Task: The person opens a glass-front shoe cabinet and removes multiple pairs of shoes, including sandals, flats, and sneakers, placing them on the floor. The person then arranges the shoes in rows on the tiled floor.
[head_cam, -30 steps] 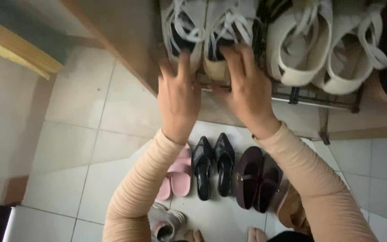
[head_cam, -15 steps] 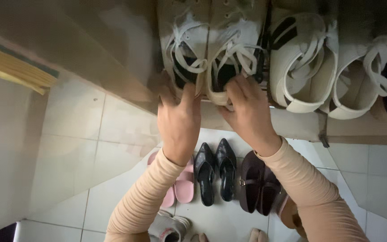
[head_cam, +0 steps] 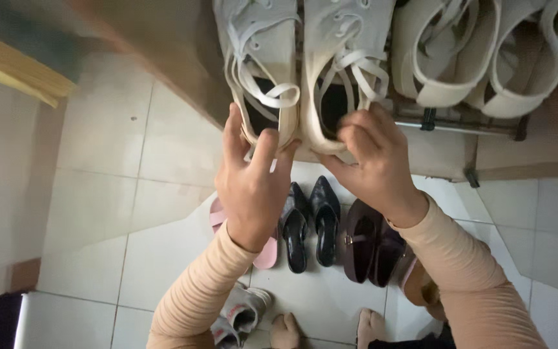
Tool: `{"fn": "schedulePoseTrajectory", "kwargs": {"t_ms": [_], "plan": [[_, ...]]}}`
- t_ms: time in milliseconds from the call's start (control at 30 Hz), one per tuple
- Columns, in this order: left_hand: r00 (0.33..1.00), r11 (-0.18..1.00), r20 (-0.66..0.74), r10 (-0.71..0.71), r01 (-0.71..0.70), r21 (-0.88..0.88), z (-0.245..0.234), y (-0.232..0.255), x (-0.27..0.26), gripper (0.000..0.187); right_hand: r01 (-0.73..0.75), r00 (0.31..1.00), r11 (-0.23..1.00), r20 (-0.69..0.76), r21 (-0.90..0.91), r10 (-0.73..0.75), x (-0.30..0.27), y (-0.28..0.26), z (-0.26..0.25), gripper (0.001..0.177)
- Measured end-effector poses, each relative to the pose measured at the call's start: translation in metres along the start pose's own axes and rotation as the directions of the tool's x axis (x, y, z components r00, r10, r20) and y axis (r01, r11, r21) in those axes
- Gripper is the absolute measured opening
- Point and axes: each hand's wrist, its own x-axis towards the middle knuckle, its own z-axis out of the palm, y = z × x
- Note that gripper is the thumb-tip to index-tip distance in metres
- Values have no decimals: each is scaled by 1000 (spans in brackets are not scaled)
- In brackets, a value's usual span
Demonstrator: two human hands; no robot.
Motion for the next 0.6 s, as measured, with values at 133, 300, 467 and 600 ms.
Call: {"fn": "schedulePoseTrajectory", "kwargs": {"t_ms": [133, 300, 467, 600], "plan": [[996, 996, 28, 82, -81, -31, -27, 10, -39, 28, 74, 997, 997, 11, 14, -74, -36, -19, -9, 45], [991, 996, 97, 87, -89, 17, -60, 22, -95, 32, 84, 992, 994, 93, 74, -90, -89, -53, -30, 46], [951, 998, 303, 55, -51, -23, -102, 34, -152, 39, 72, 964, 989, 245, 128, -102, -146, -84, -54, 47], [844, 997, 532, -69, 46, 56, -130, 39, -185, 43, -17, 943, 968, 327, 248, -67, -180, -109, -63, 52]]}}
